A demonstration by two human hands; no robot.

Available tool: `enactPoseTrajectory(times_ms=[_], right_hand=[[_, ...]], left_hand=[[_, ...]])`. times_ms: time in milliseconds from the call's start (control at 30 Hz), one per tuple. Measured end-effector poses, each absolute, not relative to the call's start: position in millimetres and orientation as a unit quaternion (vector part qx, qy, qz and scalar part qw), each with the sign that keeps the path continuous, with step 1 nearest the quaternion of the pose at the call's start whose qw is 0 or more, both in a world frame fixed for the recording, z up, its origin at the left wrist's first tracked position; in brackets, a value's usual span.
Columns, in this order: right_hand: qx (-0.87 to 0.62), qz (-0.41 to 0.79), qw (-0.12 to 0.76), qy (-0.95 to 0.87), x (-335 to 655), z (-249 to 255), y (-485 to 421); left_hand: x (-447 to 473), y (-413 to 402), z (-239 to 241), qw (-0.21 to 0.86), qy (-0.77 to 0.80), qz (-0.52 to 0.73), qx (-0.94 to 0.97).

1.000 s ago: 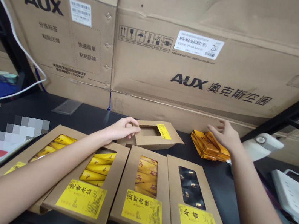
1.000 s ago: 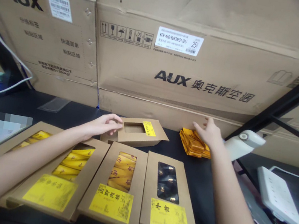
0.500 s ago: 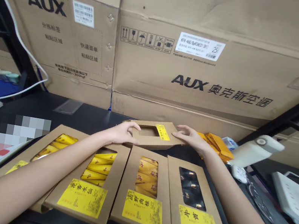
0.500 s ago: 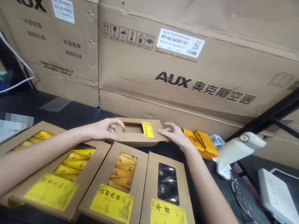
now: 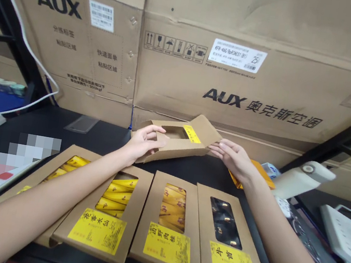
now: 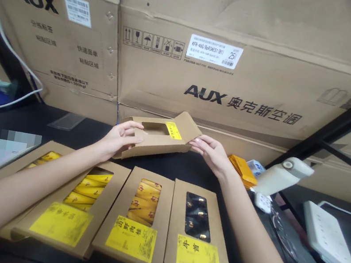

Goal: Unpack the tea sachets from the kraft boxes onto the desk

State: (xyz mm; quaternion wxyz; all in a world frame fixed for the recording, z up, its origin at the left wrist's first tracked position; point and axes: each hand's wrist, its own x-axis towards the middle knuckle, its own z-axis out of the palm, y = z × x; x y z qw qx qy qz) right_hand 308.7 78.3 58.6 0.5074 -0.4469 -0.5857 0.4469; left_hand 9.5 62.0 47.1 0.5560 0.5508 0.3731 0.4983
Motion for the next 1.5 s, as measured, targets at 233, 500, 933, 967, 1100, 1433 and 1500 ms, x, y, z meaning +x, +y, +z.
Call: enactPoseTrajectory(times_ms=[233, 500, 933, 967, 1100, 1433, 1500], right_hand=[[-0.471, 0.369, 0.459, -0.657, 292.0, 74.7, 55.4], [-0.523, 0.208, 0.396, -0.726, 292.2, 84.3, 45.2], [-0.462, 0.054, 0.451, -0.762, 265.4, 89.9, 15.1], [-0.459, 0.051, 0.453, -0.763, 264.5, 89.3, 14.1], [-0.457, 0.031, 0.457, -0.763, 261.2, 91.6, 11.5], [-0.426, 0.053, 0.660, -0.617, 273.5, 101.4, 26.3], [-0.430, 0.059, 0.692, -0.577, 280.2, 102.9, 31.8]], left_hand=[[7.6, 65.0, 47.3, 0.600, 0.363, 0.495, 0.514], [9.4, 68.1, 42.1, 0.516, 0.414, 0.490, 0.567], [9.8, 52.5, 40.6, 0.067, 0.343, 0.364, 0.863], [9.6, 53.0, 40.7, 0.064, 0.342, 0.364, 0.864], [8.7, 53.0, 42.5, 0.090, 0.366, 0.353, 0.856], [3.2, 56.5, 40.9, 0.090, 0.366, 0.328, 0.866], [2.7, 58.3, 39.8, 0.067, 0.353, 0.303, 0.883]])
